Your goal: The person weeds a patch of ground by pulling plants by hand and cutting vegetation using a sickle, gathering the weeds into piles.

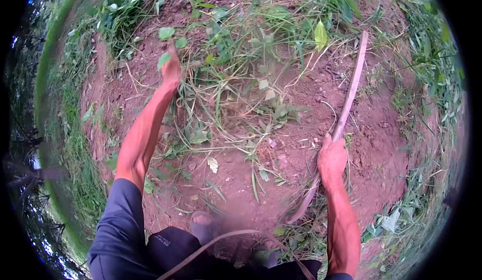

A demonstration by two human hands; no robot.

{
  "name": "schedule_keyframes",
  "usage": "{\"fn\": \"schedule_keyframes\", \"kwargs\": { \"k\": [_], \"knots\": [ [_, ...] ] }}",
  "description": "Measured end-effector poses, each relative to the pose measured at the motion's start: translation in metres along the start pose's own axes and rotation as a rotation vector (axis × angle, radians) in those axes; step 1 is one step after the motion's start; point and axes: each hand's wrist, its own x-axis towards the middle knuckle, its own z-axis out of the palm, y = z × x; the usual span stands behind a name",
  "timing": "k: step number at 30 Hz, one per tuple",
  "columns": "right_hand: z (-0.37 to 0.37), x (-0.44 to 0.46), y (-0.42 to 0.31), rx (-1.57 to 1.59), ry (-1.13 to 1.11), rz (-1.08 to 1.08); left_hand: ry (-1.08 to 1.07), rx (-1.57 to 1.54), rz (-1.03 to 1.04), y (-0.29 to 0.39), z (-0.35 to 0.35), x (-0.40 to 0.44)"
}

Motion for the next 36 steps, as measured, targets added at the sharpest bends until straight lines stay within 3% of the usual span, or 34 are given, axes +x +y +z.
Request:
{"fn": "schedule_keyframes", "kwargs": {
  "k": [2, 5, 6, 7, 8, 10, 13, 14, 16, 18, 20, 21, 23, 24, 25, 28, 30, 31, 33, 36],
  "knots": [
    [-0.001, 0.000, 0.000, -0.005, -0.002, 0.011, -0.247, -0.164, -0.059, -0.002, 0.027, 0.017],
    [0.000, 0.002, -0.001, -0.008, -0.014, 0.031, -0.414, -0.251, -0.100, 0.006, 0.039, 0.015],
    [-0.002, 0.002, -0.002, 0.000, -0.029, 0.042, -0.436, -0.291, -0.435, 0.030, 0.027, 0.014],
    [-0.004, 0.001, -0.004, 0.012, -0.042, 0.057, -0.447, -0.293, -0.424, 0.043, 0.011, 0.010],
    [-0.006, 0.000, -0.005, 0.016, -0.049, 0.072, -0.482, -0.626, -0.657, 0.051, -0.003, 0.003],
    [-0.011, 0.002, -0.011, 0.033, -0.087, 0.118, -0.437, -0.933, -0.780, 0.071, -0.021, -0.024],
    [-0.013, 0.001, -0.013, 0.029, -0.085, 0.106, -0.260, -1.041, -0.516, 0.103, -0.022, -0.041],
    [-0.015, 0.001, -0.015, 0.040, -0.098, 0.131, -0.219, -0.904, -0.335, 0.124, -0.039, -0.017],
    [-0.014, 0.002, -0.013, 0.028, -0.091, 0.114, -0.565, -0.590, -0.218, 0.134, -0.051, 0.022],
    [-0.012, 0.002, -0.012, 0.034, -0.083, 0.112, -0.588, -0.350, -0.175, 0.139, -0.009, 0.029],
    [-0.009, 0.002, -0.010, 0.051, -0.085, 0.122, -0.266, -0.344, 0.009, 0.153, 0.009, 0.032],
    [-0.010, 0.003, -0.009, 0.064, -0.095, 0.128, -0.262, -0.349, 0.015, 0.151, 0.018, 0.033],
    [-0.012, 0.002, -0.011, 0.066, -0.084, 0.132, -0.536, -0.287, -0.071, 0.157, 0.017, 0.046],
    [-0.012, 0.003, -0.013, 0.067, -0.080, 0.143, -0.537, -0.285, -0.059, 0.163, 0.014, 0.044],
    [-0.012, 0.002, -0.014, 0.069, -0.081, 0.155, -0.600, -0.519, -0.230, 0.180, -0.004, 0.040],
    [-0.013, 0.001, -0.016, 0.062, -0.067, 0.156, -0.936, -1.006, -0.304, 0.221, -0.011, 0.012],
    [-0.012, 0.005, -0.013, 0.046, -0.070, 0.146, -0.602, -0.871, 0.158, 0.245, 0.003, 0.017],
    [-0.010, 0.003, -0.010, 0.032, -0.087, 0.149, -0.760, -0.699, 0.126, 0.254, -0.020, 0.054],
    [-0.010, 0.000, -0.008, 0.028, -0.094, 0.150, -0.447, -0.336, 0.352, 0.252, -0.011, 0.114],
    [-0.014, 0.004, -0.015, 0.044, -0.100, 0.152, -0.486, 0.057, 0.301, 0.213, 0.031, 0.152]
  ]
}}
